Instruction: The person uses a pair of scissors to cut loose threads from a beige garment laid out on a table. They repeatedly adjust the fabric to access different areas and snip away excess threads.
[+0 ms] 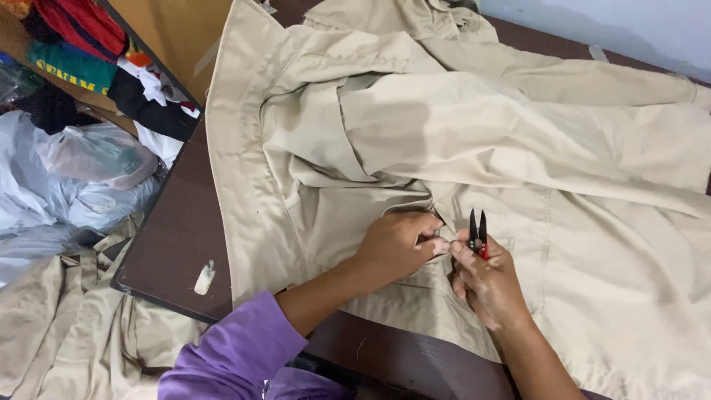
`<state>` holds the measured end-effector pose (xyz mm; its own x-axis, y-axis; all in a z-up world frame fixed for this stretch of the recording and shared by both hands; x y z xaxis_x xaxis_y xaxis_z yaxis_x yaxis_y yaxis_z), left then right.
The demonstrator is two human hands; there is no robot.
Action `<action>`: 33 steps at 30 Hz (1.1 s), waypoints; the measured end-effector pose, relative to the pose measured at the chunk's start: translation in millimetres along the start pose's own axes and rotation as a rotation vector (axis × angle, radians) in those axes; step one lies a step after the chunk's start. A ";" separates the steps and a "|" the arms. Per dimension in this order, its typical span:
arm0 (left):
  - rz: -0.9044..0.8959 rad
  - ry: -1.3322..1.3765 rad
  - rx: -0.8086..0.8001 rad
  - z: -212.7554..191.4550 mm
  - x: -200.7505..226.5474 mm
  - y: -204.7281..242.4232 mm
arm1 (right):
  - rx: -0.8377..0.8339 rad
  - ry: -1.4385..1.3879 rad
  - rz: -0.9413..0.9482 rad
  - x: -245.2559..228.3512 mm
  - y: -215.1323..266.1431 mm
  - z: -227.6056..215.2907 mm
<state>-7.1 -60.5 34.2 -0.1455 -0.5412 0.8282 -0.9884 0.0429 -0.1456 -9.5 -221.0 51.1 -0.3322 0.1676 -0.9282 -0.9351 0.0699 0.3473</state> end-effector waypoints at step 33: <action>-0.006 0.040 -0.097 -15.2 24.9 4.5 | 0.038 -0.360 0.444 10.5 -12.2 -9.6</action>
<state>-15.9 -61.0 62.3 -0.1396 -0.5075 0.8503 -0.9885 0.1223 -0.0892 -2.7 -229.5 35.9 -0.6230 0.5127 -0.5907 -0.7084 -0.0496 0.7041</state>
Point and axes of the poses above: each hand's wrist, its own y-axis away from the middle knuckle, its own z-axis out of the palm, x = y × z, the point moved 1 cm from there along -y, towards the middle knuckle, and after that the axes turned 8 degrees about x, right-handed, at the moved point
